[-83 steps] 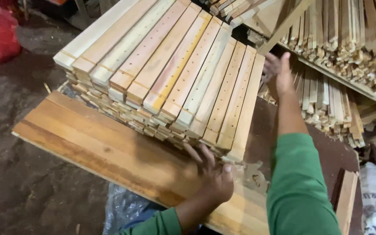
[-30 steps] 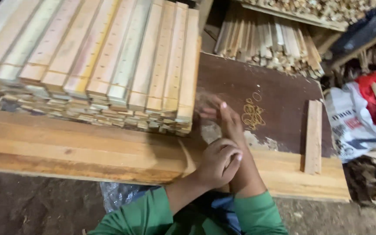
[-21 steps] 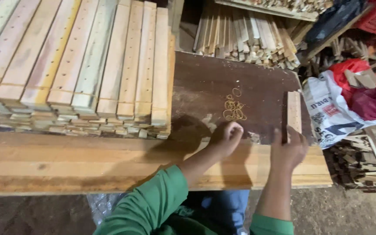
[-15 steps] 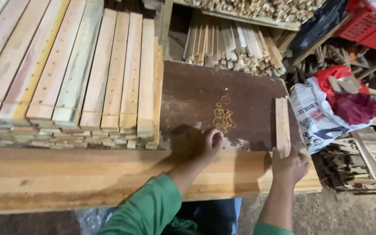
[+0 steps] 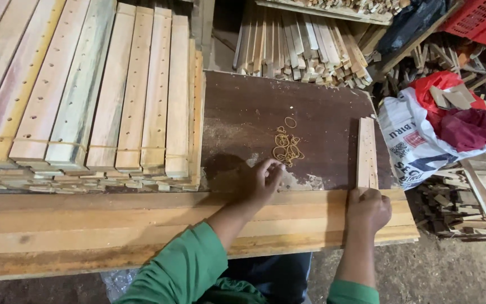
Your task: Inspecting and stacking wooden slats to form a bundle
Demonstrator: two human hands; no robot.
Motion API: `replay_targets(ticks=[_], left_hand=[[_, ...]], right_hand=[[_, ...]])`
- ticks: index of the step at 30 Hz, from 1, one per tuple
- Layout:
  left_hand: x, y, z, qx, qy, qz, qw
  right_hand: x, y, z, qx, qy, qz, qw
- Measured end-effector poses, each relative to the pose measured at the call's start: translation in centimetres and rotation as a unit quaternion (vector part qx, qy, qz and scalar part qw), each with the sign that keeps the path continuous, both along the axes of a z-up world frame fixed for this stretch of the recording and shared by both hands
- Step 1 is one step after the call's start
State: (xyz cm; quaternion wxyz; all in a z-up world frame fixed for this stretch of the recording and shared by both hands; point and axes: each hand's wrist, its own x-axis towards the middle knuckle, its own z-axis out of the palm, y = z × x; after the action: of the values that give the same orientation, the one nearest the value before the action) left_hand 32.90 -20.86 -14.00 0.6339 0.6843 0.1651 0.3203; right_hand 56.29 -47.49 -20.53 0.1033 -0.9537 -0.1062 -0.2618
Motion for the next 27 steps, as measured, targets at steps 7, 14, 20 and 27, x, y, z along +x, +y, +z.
replay_targets(ticks=[7,14,20,27], left_hand=[[2.1,-1.1,-2.7,-0.076,-0.053,-0.047,0.995],[3.0,-2.0,-2.1,-0.208,-0.088,0.027,0.974],[0.3,1.4,0.5,-0.311,-0.116,0.03,0.943],[-2.0,3.7,2.8,-0.441,-0.069,-0.052,0.893]], right_hand=[[-8.4,3.8,4.0,0.076,0.031,0.036,0.996],[-21.7,11.0,10.9,0.22,0.198,0.297,0.908],[-21.7,12.3,11.2,0.25,0.222,0.355,0.873],[-6.2,4.7,8.6,0.011,-0.079,0.091,0.993]])
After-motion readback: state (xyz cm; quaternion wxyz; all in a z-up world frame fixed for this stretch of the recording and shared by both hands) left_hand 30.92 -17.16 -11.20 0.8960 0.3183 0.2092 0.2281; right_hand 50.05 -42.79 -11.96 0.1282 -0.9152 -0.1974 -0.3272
